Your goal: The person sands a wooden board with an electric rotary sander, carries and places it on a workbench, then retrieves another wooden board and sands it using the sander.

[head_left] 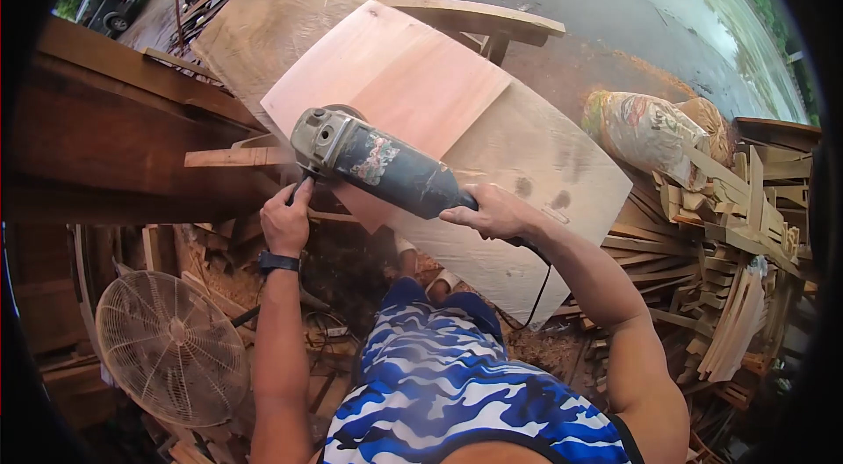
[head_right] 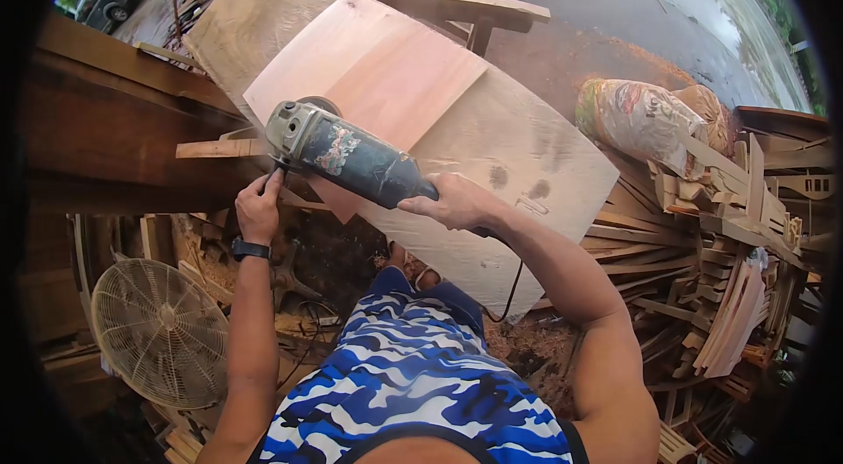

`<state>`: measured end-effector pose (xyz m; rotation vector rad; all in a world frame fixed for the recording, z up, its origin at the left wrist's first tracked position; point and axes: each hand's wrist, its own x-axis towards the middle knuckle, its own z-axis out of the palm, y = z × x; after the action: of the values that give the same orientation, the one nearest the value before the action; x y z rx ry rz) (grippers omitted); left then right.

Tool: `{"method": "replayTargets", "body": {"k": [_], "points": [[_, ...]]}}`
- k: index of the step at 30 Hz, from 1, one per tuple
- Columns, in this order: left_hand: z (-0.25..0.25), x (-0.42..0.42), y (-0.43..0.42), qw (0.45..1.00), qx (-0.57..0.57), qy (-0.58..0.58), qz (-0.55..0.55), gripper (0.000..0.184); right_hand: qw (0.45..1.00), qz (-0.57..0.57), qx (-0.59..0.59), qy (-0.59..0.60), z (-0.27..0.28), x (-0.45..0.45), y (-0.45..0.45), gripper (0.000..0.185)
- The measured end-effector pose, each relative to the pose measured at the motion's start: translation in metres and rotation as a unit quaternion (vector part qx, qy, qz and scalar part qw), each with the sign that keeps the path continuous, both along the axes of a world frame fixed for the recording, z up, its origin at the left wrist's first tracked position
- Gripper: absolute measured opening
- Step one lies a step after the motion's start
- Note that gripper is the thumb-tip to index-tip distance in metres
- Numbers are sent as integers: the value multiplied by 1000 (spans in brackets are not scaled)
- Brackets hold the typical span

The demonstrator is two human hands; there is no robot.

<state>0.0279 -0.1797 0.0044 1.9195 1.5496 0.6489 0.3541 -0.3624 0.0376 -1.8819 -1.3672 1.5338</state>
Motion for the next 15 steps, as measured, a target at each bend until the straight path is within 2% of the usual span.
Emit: {"method": "replayTargets", "body": {"k": [3, 5, 8, 11, 15], "points": [[-9, 33, 20, 1000, 7, 15, -14, 46, 999, -38, -13, 4, -7, 23, -6, 58], [-2, 68, 33, 998, -49, 43, -21, 47, 997, -74, -25, -6, -12, 44, -11, 59], [3, 124, 53, 993, -69, 71, -63, 52, 989, -146, -8, 33, -14, 73, -21, 53], [7, 181, 64, 992, -26, 93, -86, 54, 975, -214, 6, 59, -12, 98, -29, 51], [3, 237, 69, 993, -5, 60, -102, 58, 955, -282, 13, 86, -21, 127, -39, 52]]}}
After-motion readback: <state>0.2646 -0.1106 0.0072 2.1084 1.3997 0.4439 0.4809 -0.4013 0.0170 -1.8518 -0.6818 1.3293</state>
